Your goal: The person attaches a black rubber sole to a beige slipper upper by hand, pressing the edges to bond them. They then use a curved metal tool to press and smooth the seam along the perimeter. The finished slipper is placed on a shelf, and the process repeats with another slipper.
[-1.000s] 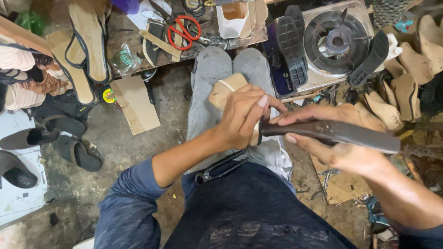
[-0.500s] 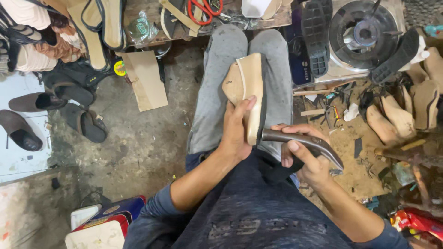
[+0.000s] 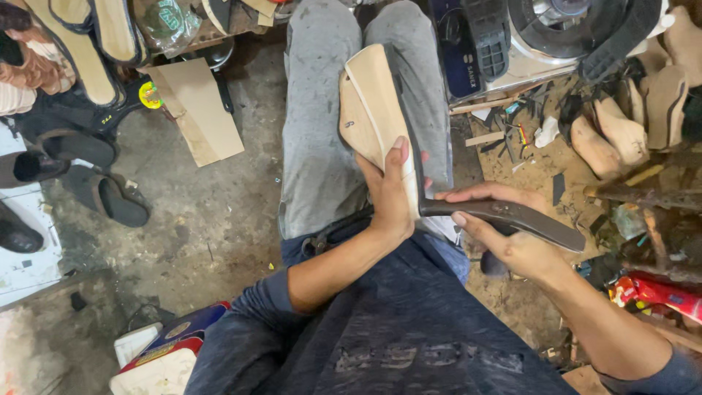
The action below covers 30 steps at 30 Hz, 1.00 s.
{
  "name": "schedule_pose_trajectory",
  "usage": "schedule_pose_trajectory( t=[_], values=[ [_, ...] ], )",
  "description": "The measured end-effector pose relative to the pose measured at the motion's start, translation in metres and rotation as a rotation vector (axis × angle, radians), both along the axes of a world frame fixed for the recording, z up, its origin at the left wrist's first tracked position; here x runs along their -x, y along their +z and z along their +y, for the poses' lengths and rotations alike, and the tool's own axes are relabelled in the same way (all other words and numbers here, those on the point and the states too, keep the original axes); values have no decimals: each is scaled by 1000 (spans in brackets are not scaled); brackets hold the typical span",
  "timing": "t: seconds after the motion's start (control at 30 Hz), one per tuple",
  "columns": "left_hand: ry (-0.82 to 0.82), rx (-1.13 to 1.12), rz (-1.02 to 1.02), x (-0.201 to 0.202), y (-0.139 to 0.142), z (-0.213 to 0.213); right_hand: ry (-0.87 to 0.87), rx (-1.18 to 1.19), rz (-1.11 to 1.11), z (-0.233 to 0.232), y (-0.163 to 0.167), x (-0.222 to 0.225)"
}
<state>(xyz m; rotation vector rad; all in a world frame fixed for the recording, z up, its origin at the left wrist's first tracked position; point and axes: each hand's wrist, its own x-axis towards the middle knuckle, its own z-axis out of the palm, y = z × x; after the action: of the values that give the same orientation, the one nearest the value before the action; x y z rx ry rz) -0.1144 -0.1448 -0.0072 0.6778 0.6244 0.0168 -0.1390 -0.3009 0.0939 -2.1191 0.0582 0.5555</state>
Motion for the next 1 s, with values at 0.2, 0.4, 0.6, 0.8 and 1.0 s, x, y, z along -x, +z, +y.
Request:
schedule_pose_trajectory(
  t=[0.2, 0.4, 0.6, 0.8, 1.0],
  values=[
    [-16, -23, -71, -5, -15, -5, -278, -397, -77, 13, -27, 22],
    [-52, -10, -71, -1, -14, -5, -321, -351, -147, 12, -33, 22],
    [-1, -41, -214, -1, -29, -11, -451, -458, -70, 19, -37, 9],
    [-15, -155, -188, 7, -46, -11, -315, -263, -95, 17, -32, -10],
    [-53, -245, -195, 11, -64, -11, -314, -231, -69, 25, -35, -18]
  ],
)
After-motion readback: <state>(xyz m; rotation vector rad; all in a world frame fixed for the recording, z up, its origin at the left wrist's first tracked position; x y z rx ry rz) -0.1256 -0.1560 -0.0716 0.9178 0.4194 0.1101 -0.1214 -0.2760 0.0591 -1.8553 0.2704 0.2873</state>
